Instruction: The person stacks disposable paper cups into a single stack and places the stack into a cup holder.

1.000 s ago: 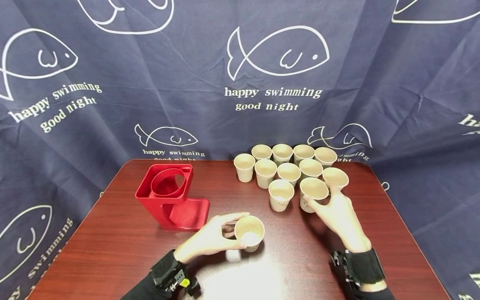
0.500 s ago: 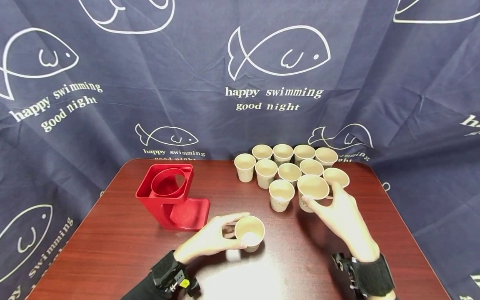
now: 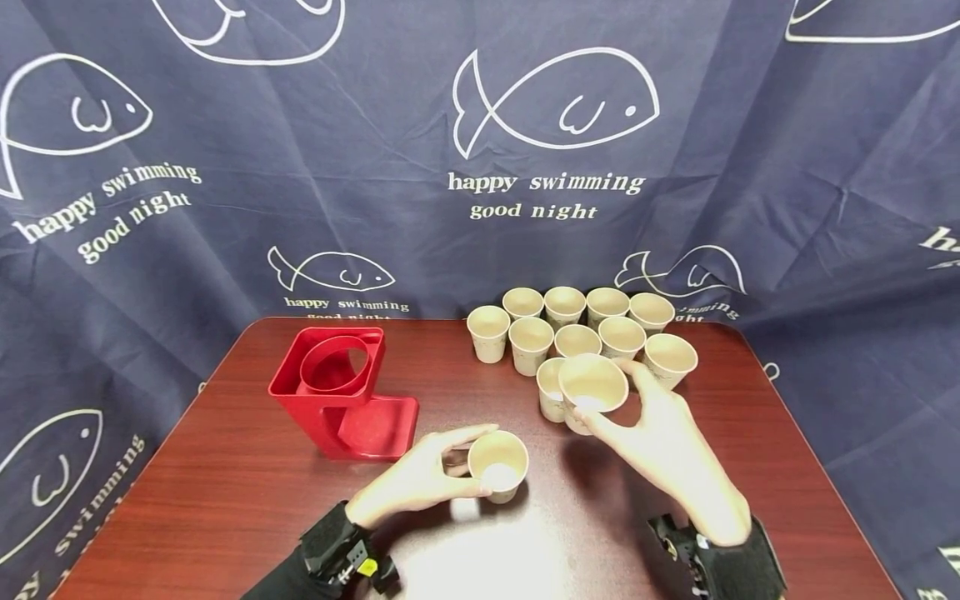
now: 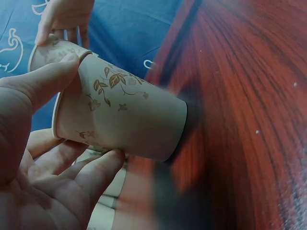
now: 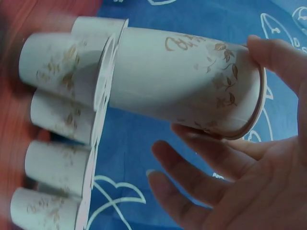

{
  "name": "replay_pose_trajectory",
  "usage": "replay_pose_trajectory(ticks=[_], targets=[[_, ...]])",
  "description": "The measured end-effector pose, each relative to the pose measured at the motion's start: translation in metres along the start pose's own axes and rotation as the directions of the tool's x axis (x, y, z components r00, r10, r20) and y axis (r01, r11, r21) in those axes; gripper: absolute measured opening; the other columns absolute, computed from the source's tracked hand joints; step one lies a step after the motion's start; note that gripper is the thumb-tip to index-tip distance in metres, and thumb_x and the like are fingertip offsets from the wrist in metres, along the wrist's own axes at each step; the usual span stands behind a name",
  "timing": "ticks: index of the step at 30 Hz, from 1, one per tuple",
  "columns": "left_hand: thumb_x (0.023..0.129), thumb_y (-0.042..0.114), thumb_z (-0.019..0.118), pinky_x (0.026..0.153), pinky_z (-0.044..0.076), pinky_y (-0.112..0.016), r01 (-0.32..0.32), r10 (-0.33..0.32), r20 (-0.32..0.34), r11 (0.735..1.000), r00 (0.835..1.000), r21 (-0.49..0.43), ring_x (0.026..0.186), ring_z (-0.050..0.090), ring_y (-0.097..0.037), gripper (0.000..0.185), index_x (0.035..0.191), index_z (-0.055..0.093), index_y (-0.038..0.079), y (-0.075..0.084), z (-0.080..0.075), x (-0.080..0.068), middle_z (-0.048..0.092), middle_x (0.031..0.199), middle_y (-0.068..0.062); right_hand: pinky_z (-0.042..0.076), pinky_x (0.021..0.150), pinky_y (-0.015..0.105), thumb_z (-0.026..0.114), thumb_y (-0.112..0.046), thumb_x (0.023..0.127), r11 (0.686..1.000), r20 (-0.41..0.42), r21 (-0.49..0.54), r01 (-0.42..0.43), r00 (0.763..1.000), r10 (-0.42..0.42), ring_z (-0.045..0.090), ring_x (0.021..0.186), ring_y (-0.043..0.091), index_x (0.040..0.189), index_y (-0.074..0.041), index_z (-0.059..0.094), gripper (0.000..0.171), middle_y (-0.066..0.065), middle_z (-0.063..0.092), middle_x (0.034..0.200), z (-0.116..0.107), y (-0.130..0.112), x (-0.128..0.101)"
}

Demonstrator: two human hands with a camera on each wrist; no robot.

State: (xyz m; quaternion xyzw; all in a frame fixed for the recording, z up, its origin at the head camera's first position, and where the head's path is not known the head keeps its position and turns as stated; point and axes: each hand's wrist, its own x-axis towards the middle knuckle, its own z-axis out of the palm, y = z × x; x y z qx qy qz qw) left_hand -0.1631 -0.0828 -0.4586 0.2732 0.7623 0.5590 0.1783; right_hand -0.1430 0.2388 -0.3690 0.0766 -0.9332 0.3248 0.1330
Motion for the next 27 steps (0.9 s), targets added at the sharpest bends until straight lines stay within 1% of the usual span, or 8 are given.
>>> replay_pose_trajectory(ticks=[5, 8, 13, 15, 20, 22, 24, 27], targets=[[0.087, 0.022, 0.085, 0.104, 0.053, -0.023, -0.004, 0.004, 0.002, 1.0, 1.0, -0.011, 0.124, 0.066, -0.026, 0.071, 0.15, 0.053, 0.017, -0.001, 0.0, -0.001, 0.065, 0.14, -0.002, 0.04, 0.09, 0.012, 0.087, -0.038, 0.082, 0.996, 0.007, 0.037, 0.085, 0.996, -0.085, 0.063, 0.113, 0.024, 0.138, -0.02, 0.059, 0.065, 0.004, 0.068, 0.13, 0.009, -0.007, 0.0], [0.086, 0.022, 0.085, 0.103, 0.052, -0.021, -0.002, 0.002, 0.001, 1.0, 1.0, -0.008, 0.123, 0.067, -0.023, 0.071, 0.15, 0.054, 0.018, -0.001, 0.0, -0.001, 0.066, 0.139, 0.001, 0.04, 0.093, 0.011, 0.089, -0.035, 0.081, 0.992, 0.025, 0.061, 0.114, 0.993, -0.116, 0.062, 0.114, 0.02, 0.138, -0.022, 0.059, 0.065, 0.002, 0.068, 0.13, 0.013, -0.011, -0.001], [0.086, 0.02, 0.085, 0.102, 0.052, -0.019, 0.002, -0.002, 0.004, 1.0, 1.0, -0.016, 0.121, 0.067, -0.014, 0.073, 0.151, 0.052, 0.014, 0.0, 0.0, 0.0, 0.065, 0.139, 0.003, 0.038, 0.096, 0.008, 0.088, -0.034, 0.082, 0.985, 0.068, 0.105, 0.136, 0.987, -0.144, 0.058, 0.116, 0.005, 0.14, -0.027, 0.058, 0.066, -0.006, 0.065, 0.132, 0.018, -0.017, -0.003], [0.086, 0.021, 0.085, 0.102, 0.052, -0.019, 0.004, -0.004, 0.004, 1.0, 1.0, -0.01, 0.12, 0.067, -0.011, 0.072, 0.15, 0.053, 0.016, 0.001, 0.0, 0.0, 0.066, 0.139, 0.003, 0.039, 0.097, 0.008, 0.088, -0.035, 0.082, 0.983, 0.079, 0.11, 0.148, 0.984, -0.157, 0.058, 0.116, 0.002, 0.141, -0.029, 0.057, 0.067, -0.008, 0.065, 0.133, 0.02, -0.02, -0.004], [0.086, 0.023, 0.085, 0.102, 0.052, -0.019, -0.01, 0.01, 0.006, 1.0, 1.0, 0.01, 0.119, 0.067, -0.01, 0.07, 0.149, 0.054, 0.019, 0.0, -0.001, 0.0, 0.066, 0.138, -0.001, 0.043, 0.097, 0.011, 0.087, -0.038, 0.083, 0.979, 0.115, 0.119, 0.165, 0.977, -0.179, 0.062, 0.115, 0.007, 0.142, -0.031, 0.057, 0.067, -0.01, 0.066, 0.132, 0.021, -0.031, -0.009], [0.087, 0.022, 0.085, 0.102, 0.052, -0.02, -0.02, 0.02, 0.005, 1.0, 1.0, 0.012, 0.12, 0.067, -0.011, 0.069, 0.149, 0.055, 0.018, -0.001, -0.001, 0.001, 0.066, 0.139, -0.002, 0.042, 0.097, 0.01, 0.087, -0.04, 0.082, 0.979, 0.132, 0.125, 0.162, 0.975, -0.178, 0.062, 0.115, 0.005, 0.142, -0.033, 0.056, 0.067, -0.013, 0.066, 0.131, 0.023, -0.034, -0.011], [0.087, 0.022, 0.085, 0.102, 0.053, -0.021, -0.022, 0.021, 0.006, 1.0, 1.0, 0.012, 0.12, 0.067, -0.011, 0.068, 0.148, 0.055, 0.02, -0.001, -0.001, 0.001, 0.066, 0.139, 0.0, 0.043, 0.099, 0.01, 0.087, -0.039, 0.083, 0.973, 0.152, 0.166, 0.16, 0.971, -0.186, 0.061, 0.117, 0.003, 0.142, -0.032, 0.056, 0.067, -0.013, 0.066, 0.131, 0.025, -0.036, -0.012], [0.086, 0.023, 0.085, 0.102, 0.053, -0.02, -0.02, 0.02, 0.006, 1.0, 1.0, 0.01, 0.119, 0.067, -0.01, 0.067, 0.147, 0.056, 0.023, -0.001, 0.0, 0.002, 0.066, 0.138, 0.003, 0.042, 0.098, 0.009, 0.087, -0.039, 0.083, 0.971, 0.165, 0.182, 0.157, 0.968, -0.188, 0.059, 0.116, 0.0, 0.141, -0.034, 0.056, 0.066, -0.016, 0.065, 0.13, 0.027, -0.038, -0.013]])
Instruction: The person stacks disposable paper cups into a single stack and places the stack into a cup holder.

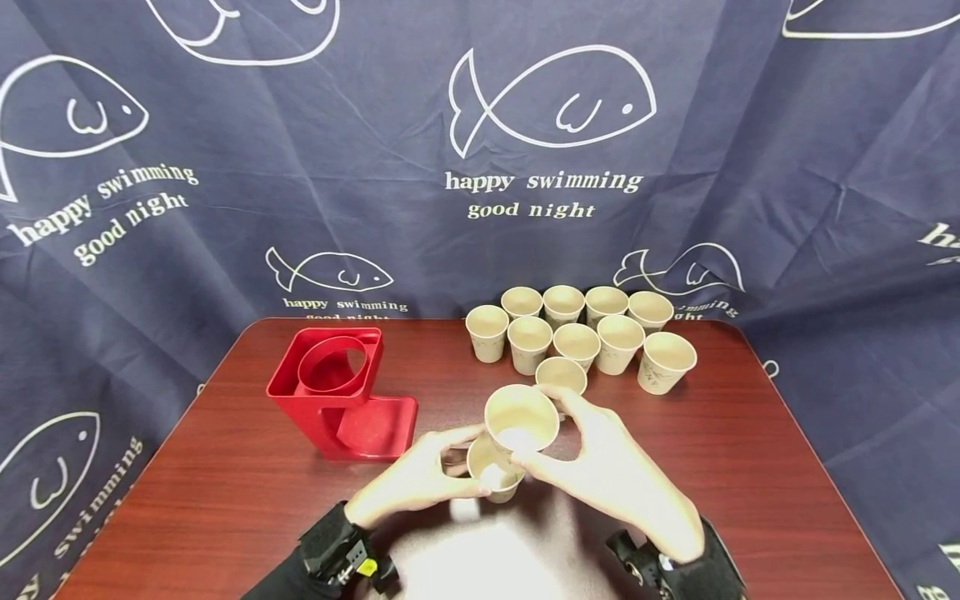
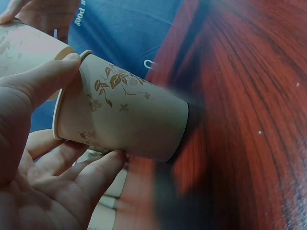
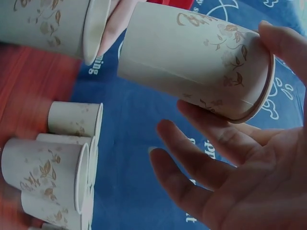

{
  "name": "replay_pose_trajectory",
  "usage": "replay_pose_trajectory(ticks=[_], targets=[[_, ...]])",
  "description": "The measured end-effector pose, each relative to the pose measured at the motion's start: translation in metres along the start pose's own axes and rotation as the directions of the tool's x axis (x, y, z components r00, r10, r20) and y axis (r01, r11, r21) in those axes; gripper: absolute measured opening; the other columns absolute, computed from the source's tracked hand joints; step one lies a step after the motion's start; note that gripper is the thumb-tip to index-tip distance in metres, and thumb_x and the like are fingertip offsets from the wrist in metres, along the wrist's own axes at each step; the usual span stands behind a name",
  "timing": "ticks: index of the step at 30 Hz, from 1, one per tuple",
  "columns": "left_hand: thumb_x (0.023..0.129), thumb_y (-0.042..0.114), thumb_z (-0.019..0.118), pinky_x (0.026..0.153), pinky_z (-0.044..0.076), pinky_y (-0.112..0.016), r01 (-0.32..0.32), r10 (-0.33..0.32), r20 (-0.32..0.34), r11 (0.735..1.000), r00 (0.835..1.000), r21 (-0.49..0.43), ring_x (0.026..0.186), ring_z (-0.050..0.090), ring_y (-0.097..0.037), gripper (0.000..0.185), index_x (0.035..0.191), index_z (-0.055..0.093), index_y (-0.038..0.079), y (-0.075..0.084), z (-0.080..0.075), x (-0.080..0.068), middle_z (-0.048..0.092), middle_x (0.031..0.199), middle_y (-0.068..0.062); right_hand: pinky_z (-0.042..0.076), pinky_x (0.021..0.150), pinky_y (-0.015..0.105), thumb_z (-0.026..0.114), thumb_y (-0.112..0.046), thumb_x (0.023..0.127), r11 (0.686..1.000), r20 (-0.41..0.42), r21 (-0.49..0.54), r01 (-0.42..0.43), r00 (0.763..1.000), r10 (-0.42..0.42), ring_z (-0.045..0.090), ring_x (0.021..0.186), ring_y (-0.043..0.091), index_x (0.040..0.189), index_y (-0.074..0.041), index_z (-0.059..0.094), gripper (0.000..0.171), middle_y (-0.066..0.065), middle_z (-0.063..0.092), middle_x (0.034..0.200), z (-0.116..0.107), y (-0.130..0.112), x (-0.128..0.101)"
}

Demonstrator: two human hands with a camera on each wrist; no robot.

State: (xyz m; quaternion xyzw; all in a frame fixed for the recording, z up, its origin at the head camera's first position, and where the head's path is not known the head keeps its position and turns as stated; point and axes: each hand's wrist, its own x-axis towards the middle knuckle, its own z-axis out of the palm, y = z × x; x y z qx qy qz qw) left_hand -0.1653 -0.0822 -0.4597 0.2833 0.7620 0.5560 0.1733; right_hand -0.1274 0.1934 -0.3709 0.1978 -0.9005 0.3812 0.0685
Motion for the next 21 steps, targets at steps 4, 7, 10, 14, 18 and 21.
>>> replay_pose_trajectory(ticks=[4, 7, 10, 14, 18, 21], targets=[[0.085, 0.021, 0.086, 0.101, 0.053, -0.02, 0.003, -0.003, -0.004, 1.0, 1.0, -0.004, 0.118, 0.067, -0.009, 0.069, 0.147, 0.056, 0.023, -0.001, 0.001, 0.0, 0.066, 0.138, 0.003, 0.049, 0.095, 0.017, 0.087, -0.043, 0.082, 1.0, 0.003, -0.025, 0.005, 1.0, -0.005, 0.062, 0.111, 0.0, 0.137, -0.035, 0.059, 0.063, -0.019, 0.067, 0.124, 0.003, -0.001, 0.001], [0.084, 0.019, 0.086, 0.101, 0.053, -0.02, 0.003, -0.003, -0.008, 1.0, 1.0, -0.009, 0.118, 0.067, -0.01, 0.071, 0.148, 0.055, 0.019, -0.001, 0.001, 0.0, 0.065, 0.139, 0.0, 0.053, 0.094, 0.023, 0.087, -0.044, 0.082, 1.0, 0.024, -0.005, 0.009, 1.0, -0.008, 0.064, 0.11, 0.001, 0.137, -0.036, 0.058, 0.063, -0.021, 0.067, 0.122, 0.005, -0.001, 0.001], [0.084, 0.019, 0.087, 0.101, 0.053, -0.021, 0.014, -0.014, -0.012, 1.0, 1.0, -0.018, 0.119, 0.067, -0.012, 0.072, 0.148, 0.055, 0.017, -0.001, 0.002, 0.0, 0.065, 0.14, -0.003, 0.05, 0.097, 0.02, 0.086, -0.045, 0.083, 0.999, 0.057, 0.038, 0.017, 0.998, -0.019, 0.063, 0.111, 0.0, 0.137, -0.04, 0.057, 0.062, -0.023, 0.066, 0.123, 0.007, -0.002, 0.001], [0.084, 0.018, 0.087, 0.102, 0.053, -0.021, 0.024, -0.025, -0.024, 1.0, 0.999, -0.01, 0.119, 0.068, -0.014, 0.07, 0.147, 0.056, 0.016, 0.0, 0.002, 0.0, 0.067, 0.138, -0.004, 0.046, 0.101, 0.018, 0.084, -0.046, 0.084, 0.996, 0.092, 0.085, 0.035, 0.995, -0.043, 0.062, 0.113, 0.0, 0.136, -0.041, 0.057, 0.059, -0.024, 0.066, 0.122, 0.01, -0.001, 0.001], [0.083, 0.019, 0.087, 0.101, 0.053, -0.02, 0.021, -0.02, -0.032, 1.0, 0.999, 0.01, 0.118, 0.068, -0.013, 0.068, 0.145, 0.058, 0.018, 0.0, 0.001, 0.0, 0.068, 0.136, -0.002, 0.047, 0.101, 0.019, 0.084, -0.045, 0.084, 0.993, 0.105, 0.103, 0.055, 0.992, -0.066, 0.063, 0.112, 0.001, 0.136, -0.039, 0.057, 0.059, -0.023, 0.067, 0.122, 0.014, -0.001, 0.001], [0.084, 0.017, 0.086, 0.101, 0.053, -0.02, 0.012, -0.012, -0.024, 1.0, 1.0, -0.009, 0.118, 0.068, -0.013, 0.067, 0.145, 0.058, 0.016, 0.001, 0.001, 0.0, 0.067, 0.137, -0.003, 0.048, 0.101, 0.02, 0.085, -0.044, 0.084, 0.993, 0.104, 0.108, 0.053, 0.992, -0.064, 0.064, 0.111, 0.001, 0.136, -0.038, 0.057, 0.06, -0.023, 0.067, 0.121, 0.016, 0.001, 0.001]])
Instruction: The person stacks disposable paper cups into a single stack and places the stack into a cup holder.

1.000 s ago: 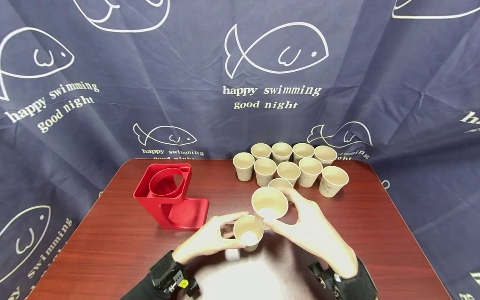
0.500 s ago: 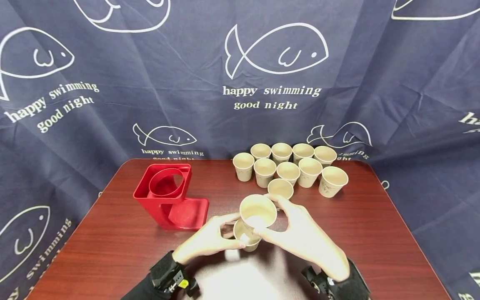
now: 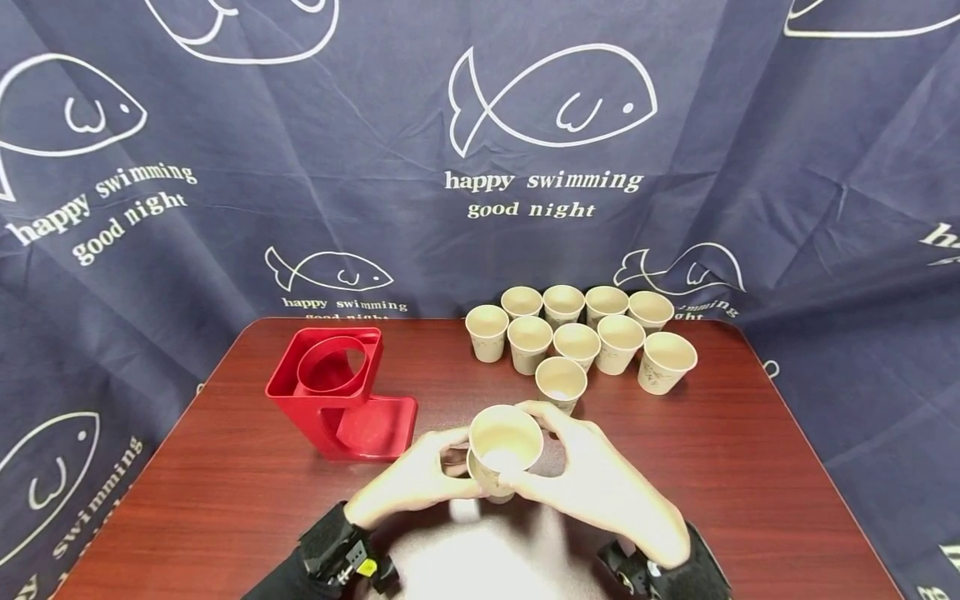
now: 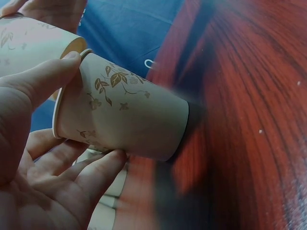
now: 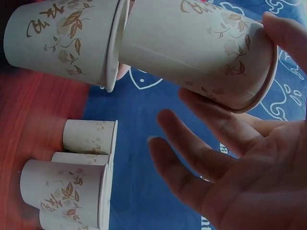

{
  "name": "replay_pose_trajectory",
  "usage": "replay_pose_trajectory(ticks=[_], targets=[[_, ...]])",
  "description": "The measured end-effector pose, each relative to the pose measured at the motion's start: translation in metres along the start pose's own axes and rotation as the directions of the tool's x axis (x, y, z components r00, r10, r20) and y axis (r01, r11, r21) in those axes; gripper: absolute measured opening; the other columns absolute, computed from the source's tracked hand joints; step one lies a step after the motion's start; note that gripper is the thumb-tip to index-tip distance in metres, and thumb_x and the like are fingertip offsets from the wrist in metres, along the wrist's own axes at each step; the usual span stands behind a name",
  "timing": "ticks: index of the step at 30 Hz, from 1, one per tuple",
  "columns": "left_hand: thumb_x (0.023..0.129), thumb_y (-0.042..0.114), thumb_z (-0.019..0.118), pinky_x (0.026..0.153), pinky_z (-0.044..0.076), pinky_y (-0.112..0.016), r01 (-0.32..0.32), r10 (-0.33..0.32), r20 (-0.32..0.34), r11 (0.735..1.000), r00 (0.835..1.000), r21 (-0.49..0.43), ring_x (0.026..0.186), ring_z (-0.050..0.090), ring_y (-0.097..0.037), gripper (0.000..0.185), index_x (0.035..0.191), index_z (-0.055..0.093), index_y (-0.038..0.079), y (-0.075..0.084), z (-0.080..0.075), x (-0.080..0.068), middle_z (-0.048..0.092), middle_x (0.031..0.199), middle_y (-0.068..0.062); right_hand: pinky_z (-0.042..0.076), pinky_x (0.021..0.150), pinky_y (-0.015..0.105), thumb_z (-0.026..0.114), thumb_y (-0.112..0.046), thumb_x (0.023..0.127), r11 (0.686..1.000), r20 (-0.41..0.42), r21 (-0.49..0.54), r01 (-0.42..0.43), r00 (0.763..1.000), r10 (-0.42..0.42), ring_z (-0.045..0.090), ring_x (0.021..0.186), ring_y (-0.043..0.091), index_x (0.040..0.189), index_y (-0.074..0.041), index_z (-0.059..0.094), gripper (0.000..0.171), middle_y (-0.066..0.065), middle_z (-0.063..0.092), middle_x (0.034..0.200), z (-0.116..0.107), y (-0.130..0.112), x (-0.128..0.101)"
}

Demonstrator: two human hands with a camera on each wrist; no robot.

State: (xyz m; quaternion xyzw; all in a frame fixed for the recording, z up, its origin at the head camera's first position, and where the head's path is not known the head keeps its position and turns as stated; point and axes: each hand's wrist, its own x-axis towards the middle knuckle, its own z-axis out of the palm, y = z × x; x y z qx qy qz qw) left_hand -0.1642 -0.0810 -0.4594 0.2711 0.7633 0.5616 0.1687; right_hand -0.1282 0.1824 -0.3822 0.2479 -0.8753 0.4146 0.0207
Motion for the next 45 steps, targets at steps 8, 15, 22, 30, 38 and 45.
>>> replay_pose_trajectory(ticks=[8, 15, 22, 30, 38, 45], targets=[[0.083, 0.015, 0.087, 0.101, 0.054, -0.022, 0.001, -0.001, 0.003, 1.0, 1.0, -0.011, 0.12, 0.068, -0.017, 0.072, 0.148, 0.054, 0.012, 0.001, 0.001, 0.0, 0.064, 0.142, -0.006, 0.046, 0.103, 0.019, 0.086, -0.043, 0.084, 0.999, 0.0, 0.021, -0.026, 1.0, 0.026, 0.064, 0.113, 0.002, 0.137, -0.039, 0.056, 0.061, -0.022, 0.068, 0.121, 0.0, 0.005, -0.001], [0.083, 0.015, 0.087, 0.102, 0.054, -0.022, 0.017, -0.016, 0.013, 0.999, 1.0, -0.037, 0.122, 0.067, -0.017, 0.073, 0.148, 0.054, 0.013, 0.001, 0.001, 0.001, 0.062, 0.143, -0.006, 0.044, 0.1, 0.012, 0.084, -0.037, 0.087, 0.999, -0.018, 0.011, 0.031, 0.999, -0.031, 0.063, 0.112, 0.002, 0.135, -0.037, 0.058, 0.055, -0.02, 0.067, 0.123, -0.002, 0.008, -0.002], [0.083, 0.015, 0.087, 0.102, 0.053, -0.021, -0.003, 0.004, 0.018, 1.0, 1.0, -0.024, 0.121, 0.067, -0.016, 0.073, 0.148, 0.054, 0.014, 0.001, 0.0, 0.001, 0.064, 0.142, -0.006, 0.045, 0.101, 0.015, 0.084, -0.041, 0.086, 1.0, -0.019, -0.006, 0.024, 1.0, -0.024, 0.063, 0.111, 0.001, 0.136, -0.039, 0.057, 0.057, -0.022, 0.066, 0.123, 0.0, 0.006, -0.001], [0.082, 0.015, 0.088, 0.103, 0.052, -0.021, 0.011, -0.01, 0.028, 0.999, 1.0, -0.031, 0.122, 0.067, -0.015, 0.074, 0.148, 0.055, 0.018, 0.002, -0.002, 0.002, 0.064, 0.142, -0.002, 0.047, 0.099, 0.018, 0.083, -0.04, 0.087, 1.0, -0.017, 0.004, 0.012, 1.0, -0.012, 0.062, 0.11, 0.002, 0.136, -0.039, 0.057, 0.056, -0.022, 0.065, 0.124, 0.001, 0.007, -0.001], [0.081, 0.015, 0.089, 0.102, 0.053, -0.021, -0.012, 0.011, 0.021, 1.0, 1.0, 0.009, 0.12, 0.068, -0.016, 0.072, 0.146, 0.057, 0.015, 0.003, -0.002, 0.001, 0.066, 0.139, -0.004, 0.05, 0.1, 0.022, 0.081, -0.051, 0.086, 0.999, 0.011, -0.035, 0.012, 1.0, -0.012, 0.063, 0.111, 0.0, 0.137, -0.04, 0.056, 0.058, -0.023, 0.065, 0.125, 0.009, 0.008, 0.001], [0.078, 0.022, 0.092, 0.103, 0.054, -0.023, -0.064, 0.064, -0.004, 0.995, 0.998, 0.081, 0.119, 0.068, -0.011, 0.075, 0.145, 0.058, 0.021, -0.002, -0.002, 0.002, 0.068, 0.134, 0.003, 0.054, 0.099, 0.027, 0.082, -0.053, 0.084, 1.0, 0.034, -0.02, 0.01, 0.999, -0.01, 0.064, 0.111, 0.0, 0.137, -0.038, 0.057, 0.061, -0.024, 0.065, 0.122, 0.022, 0.014, 0.0]])
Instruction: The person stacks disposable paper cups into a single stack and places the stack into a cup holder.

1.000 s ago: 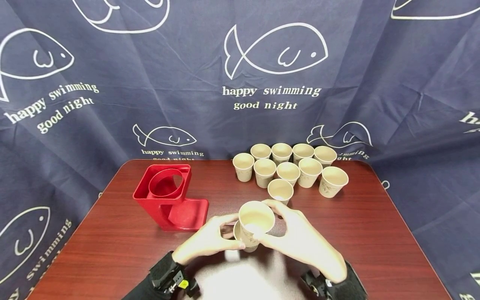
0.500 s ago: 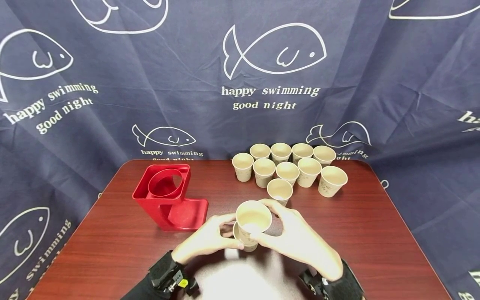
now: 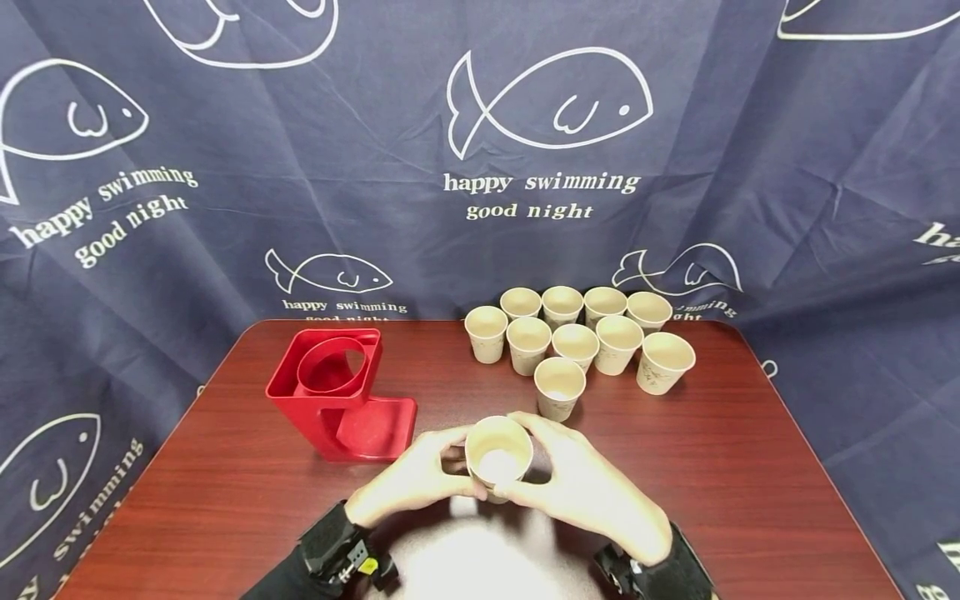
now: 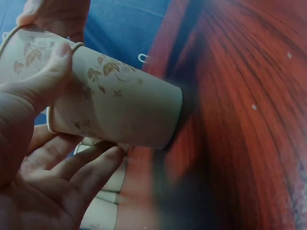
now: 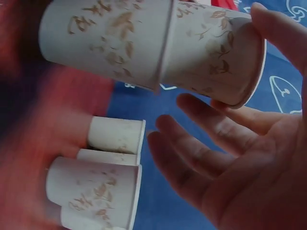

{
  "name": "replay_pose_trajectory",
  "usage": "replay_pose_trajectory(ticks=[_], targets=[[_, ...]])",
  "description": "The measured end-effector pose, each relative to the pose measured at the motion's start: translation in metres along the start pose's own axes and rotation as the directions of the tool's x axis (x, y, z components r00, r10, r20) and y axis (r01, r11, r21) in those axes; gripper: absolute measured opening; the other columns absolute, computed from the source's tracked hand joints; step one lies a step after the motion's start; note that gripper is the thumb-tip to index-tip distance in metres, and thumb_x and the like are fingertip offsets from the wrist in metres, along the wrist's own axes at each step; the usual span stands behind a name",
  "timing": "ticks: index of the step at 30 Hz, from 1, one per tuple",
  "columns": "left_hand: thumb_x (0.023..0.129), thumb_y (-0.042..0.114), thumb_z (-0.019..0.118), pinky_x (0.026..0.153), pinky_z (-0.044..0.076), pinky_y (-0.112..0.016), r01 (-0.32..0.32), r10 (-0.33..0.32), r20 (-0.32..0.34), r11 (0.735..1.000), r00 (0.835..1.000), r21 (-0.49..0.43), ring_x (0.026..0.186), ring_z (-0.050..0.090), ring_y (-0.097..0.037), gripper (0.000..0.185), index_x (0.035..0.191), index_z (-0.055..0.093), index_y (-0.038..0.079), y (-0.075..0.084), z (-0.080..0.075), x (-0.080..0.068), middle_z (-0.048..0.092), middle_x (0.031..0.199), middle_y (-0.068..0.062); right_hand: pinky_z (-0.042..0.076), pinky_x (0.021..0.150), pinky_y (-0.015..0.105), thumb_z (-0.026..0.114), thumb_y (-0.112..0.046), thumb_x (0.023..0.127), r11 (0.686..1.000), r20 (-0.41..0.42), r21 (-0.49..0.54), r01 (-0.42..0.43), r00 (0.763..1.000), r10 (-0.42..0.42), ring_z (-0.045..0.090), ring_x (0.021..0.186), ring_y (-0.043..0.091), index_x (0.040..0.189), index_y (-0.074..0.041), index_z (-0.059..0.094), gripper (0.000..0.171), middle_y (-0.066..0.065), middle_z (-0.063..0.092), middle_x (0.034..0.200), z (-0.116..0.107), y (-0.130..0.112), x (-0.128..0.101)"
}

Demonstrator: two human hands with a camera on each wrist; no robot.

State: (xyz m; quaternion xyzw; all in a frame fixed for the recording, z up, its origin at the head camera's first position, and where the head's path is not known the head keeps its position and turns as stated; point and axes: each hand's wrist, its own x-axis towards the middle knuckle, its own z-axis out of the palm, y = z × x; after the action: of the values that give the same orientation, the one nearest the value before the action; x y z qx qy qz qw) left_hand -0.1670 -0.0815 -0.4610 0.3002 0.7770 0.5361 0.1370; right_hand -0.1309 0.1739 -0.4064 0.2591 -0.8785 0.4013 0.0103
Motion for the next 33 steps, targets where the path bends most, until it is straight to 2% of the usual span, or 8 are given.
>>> replay_pose_trajectory(ticks=[6, 10, 13, 18, 21, 25, 30, 33], targets=[[0.077, 0.032, 0.092, 0.104, 0.053, -0.026, -0.048, 0.051, -0.028, 0.993, 0.998, 0.106, 0.119, 0.067, -0.008, 0.077, 0.145, 0.057, 0.028, -0.001, 0.001, 0.001, 0.068, 0.133, 0.008, 0.06, 0.088, 0.029, 0.085, -0.043, 0.084, 0.997, -0.01, 0.006, 0.082, 0.997, -0.082, 0.064, 0.107, 0.002, 0.14, -0.024, 0.058, 0.065, -0.014, 0.065, 0.127, 0.011, 0.01, -0.003], [0.076, 0.028, 0.093, 0.105, 0.053, -0.026, -0.058, 0.06, -0.019, 0.994, 0.998, 0.089, 0.122, 0.066, -0.01, 0.079, 0.146, 0.056, 0.022, 0.0, 0.002, 0.001, 0.067, 0.137, 0.004, 0.059, 0.083, 0.028, 0.086, -0.039, 0.084, 0.989, -0.029, -0.049, 0.142, 0.989, -0.144, 0.062, 0.102, 0.003, 0.138, -0.018, 0.06, 0.064, -0.008, 0.066, 0.127, 0.016, 0.017, -0.004], [0.075, 0.026, 0.094, 0.105, 0.053, -0.026, -0.077, 0.08, -0.022, 0.99, 0.997, 0.121, 0.122, 0.066, -0.012, 0.084, 0.148, 0.054, 0.014, 0.0, 0.004, 0.0, 0.067, 0.138, -0.001, 0.058, 0.087, 0.028, 0.086, -0.039, 0.084, 0.983, -0.032, -0.091, 0.159, 0.986, -0.163, 0.062, 0.107, 0.004, 0.137, -0.017, 0.061, 0.063, -0.007, 0.066, 0.129, 0.02, 0.022, -0.004], [0.075, 0.031, 0.094, 0.104, 0.054, -0.027, -0.087, 0.093, -0.026, 0.977, 0.995, 0.194, 0.119, 0.065, -0.009, 0.086, 0.148, 0.052, 0.013, -0.003, 0.009, 0.002, 0.068, 0.136, -0.001, 0.057, 0.091, 0.027, 0.087, -0.043, 0.082, 0.982, -0.022, -0.125, 0.14, 0.989, -0.144, 0.063, 0.111, 0.005, 0.137, -0.016, 0.063, 0.065, -0.005, 0.067, 0.13, 0.024, 0.027, -0.003], [0.075, 0.03, 0.094, 0.104, 0.053, -0.027, -0.066, 0.072, -0.03, 0.984, 0.997, 0.166, 0.117, 0.065, -0.007, 0.082, 0.147, 0.054, 0.02, -0.003, 0.012, 0.003, 0.068, 0.134, 0.004, 0.057, 0.089, 0.028, 0.087, -0.045, 0.081, 0.981, -0.022, -0.146, 0.127, 0.991, -0.131, 0.064, 0.109, 0.006, 0.137, -0.012, 0.062, 0.069, -0.002, 0.068, 0.13, 0.025, 0.029, -0.003], [0.076, 0.026, 0.093, 0.104, 0.054, -0.026, -0.062, 0.067, -0.038, 0.993, 0.997, 0.104, 0.114, 0.066, -0.006, 0.076, 0.142, 0.057, 0.022, -0.002, 0.013, 0.004, 0.07, 0.129, 0.005, 0.058, 0.088, 0.029, 0.087, -0.044, 0.081, 0.98, -0.026, -0.16, 0.122, 0.991, -0.128, 0.065, 0.11, 0.008, 0.138, -0.007, 0.062, 0.072, 0.002, 0.068, 0.13, 0.026, 0.03, -0.003], [0.075, 0.026, 0.094, 0.102, 0.055, -0.025, -0.078, 0.086, -0.056, 0.989, 0.995, 0.127, 0.112, 0.067, -0.005, 0.071, 0.137, 0.06, 0.019, -0.003, 0.014, 0.005, 0.072, 0.124, 0.003, 0.058, 0.094, 0.033, 0.084, -0.048, 0.083, 0.984, 0.002, -0.15, 0.093, 0.996, -0.093, 0.065, 0.118, 0.012, 0.14, -0.007, 0.06, 0.074, 0.004, 0.066, 0.135, 0.023, 0.029, -0.003], [0.075, 0.027, 0.094, 0.101, 0.055, -0.024, -0.074, 0.082, -0.057, 0.989, 0.995, 0.13, 0.112, 0.068, -0.006, 0.07, 0.136, 0.061, 0.018, -0.003, 0.014, 0.005, 0.073, 0.124, 0.002, 0.059, 0.095, 0.035, 0.083, -0.05, 0.083, 0.987, 0.016, -0.142, 0.068, 0.998, -0.066, 0.066, 0.115, 0.013, 0.143, -0.007, 0.058, 0.078, 0.006, 0.066, 0.137, 0.018, 0.029, -0.004]])
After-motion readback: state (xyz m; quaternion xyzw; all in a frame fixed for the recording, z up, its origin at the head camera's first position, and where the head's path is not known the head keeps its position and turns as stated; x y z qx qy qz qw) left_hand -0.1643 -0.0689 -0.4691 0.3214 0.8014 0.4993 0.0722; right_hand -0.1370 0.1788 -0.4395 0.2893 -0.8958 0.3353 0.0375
